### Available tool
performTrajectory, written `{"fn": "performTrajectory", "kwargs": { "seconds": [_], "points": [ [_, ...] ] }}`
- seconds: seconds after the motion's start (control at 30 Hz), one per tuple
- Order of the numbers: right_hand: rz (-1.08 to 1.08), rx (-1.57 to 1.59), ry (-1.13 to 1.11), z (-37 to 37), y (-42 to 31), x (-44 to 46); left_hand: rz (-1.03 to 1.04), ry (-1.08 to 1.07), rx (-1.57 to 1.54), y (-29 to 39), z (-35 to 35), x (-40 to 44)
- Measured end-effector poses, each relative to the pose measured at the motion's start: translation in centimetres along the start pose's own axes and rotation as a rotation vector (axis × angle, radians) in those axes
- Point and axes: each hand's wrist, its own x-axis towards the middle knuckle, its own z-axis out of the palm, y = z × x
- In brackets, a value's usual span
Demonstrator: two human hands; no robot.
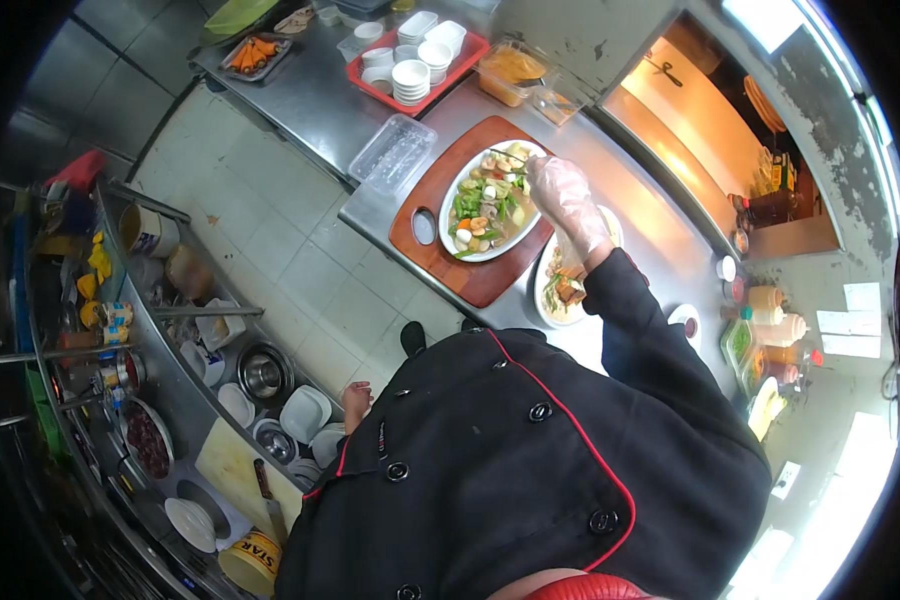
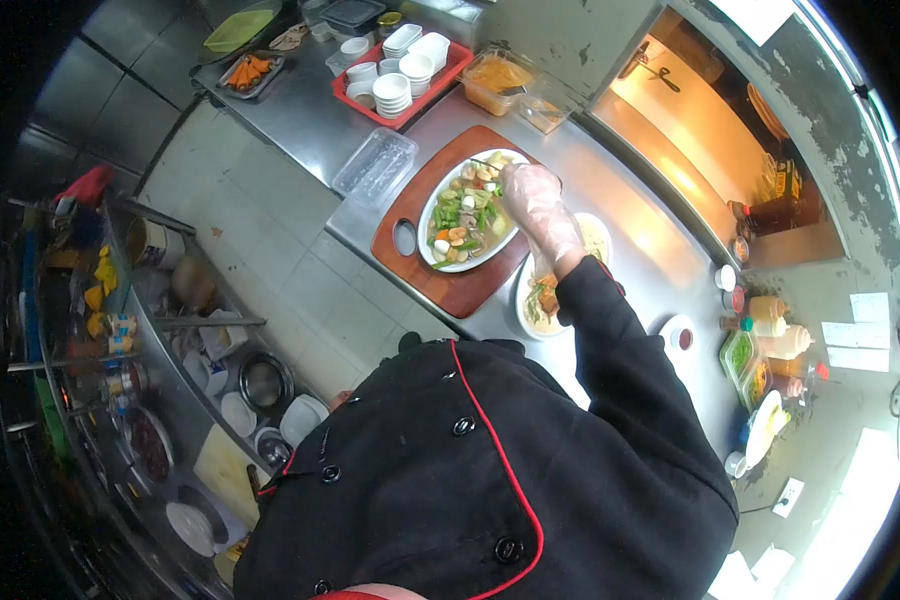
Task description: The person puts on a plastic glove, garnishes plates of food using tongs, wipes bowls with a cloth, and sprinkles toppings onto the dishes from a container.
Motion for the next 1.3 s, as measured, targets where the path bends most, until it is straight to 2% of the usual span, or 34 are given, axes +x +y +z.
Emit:
{"fn": "performTrajectory", "kwargs": {
  "seconds": [0.07, 0.2, 0.3, 0.5, 0.57, 0.7, 0.83, 0.97, 1.03, 1.07, 1.2, 1.27, 1.3],
  "points": [
    [-0.005, -0.019, -0.029, 0.1, 0.1, 0.3, -0.034, -0.063, -0.157, -2.7, -0.5, 2.4],
    [0.036, -0.044, -0.106, -1.1, -0.7, 0.9, -0.008, -0.074, -0.245, -2.4, -0.4, 3.4],
    [-0.005, -0.063, -0.099, -0.4, -0.1, 1.3, 0.018, -0.059, -0.281, -2.5, -0.3, 4.0],
    [0.077, -0.046, -0.162, -2.0, 0.1, 0.7, 0.0, -0.039, -0.255, -2.1, 0.0, 3.3],
    [0.012, -0.007, -0.057, -2.2, 0.3, -0.5, 0.034, 0.01, -0.137, -1.8, 0.2, 2.1],
    [-0.095, 0.163, 0.053, -3.3, -1.1, -3.6, -0.065, -0.065, -0.272, -3.6, -0.2, 3.5],
    [-0.153, 0.131, 0.083, -1.9, -1.4, -5.5, -0.071, -0.08, -0.259, -5.5, -0.1, 6.0],
    [-0.083, 0.078, -0.066, -3.4, -1.8, -5.9, -0.118, -0.098, -0.298, -1.2, -0.2, 3.8],
    [0.006, 0.114, -0.132, -4.8, -1.1, -5.3, 0.0, -0.01, -0.144, 1.2, 0.3, 1.3],
    [0.05, 0.133, -0.166, -5.3, -0.8, -4.9, 0.06, 0.034, -0.067, 1.3, 0.5, 1.3],
    [0.232, 0.089, -0.179, -7.1, 1.0, -3.7, 0.007, -0.016, -0.109, 2.3, 0.0, 0.7],
    [0.236, 0.013, -0.19, -6.5, 2.4, -3.8, 0.08, 0.009, 0.012, 3.4, 0.1, -0.7],
    [0.233, -0.025, -0.195, -6.1, 3.0, -3.8, 0.055, -0.001, -0.044, 2.4, 0.0, 0.4]
  ]
}}
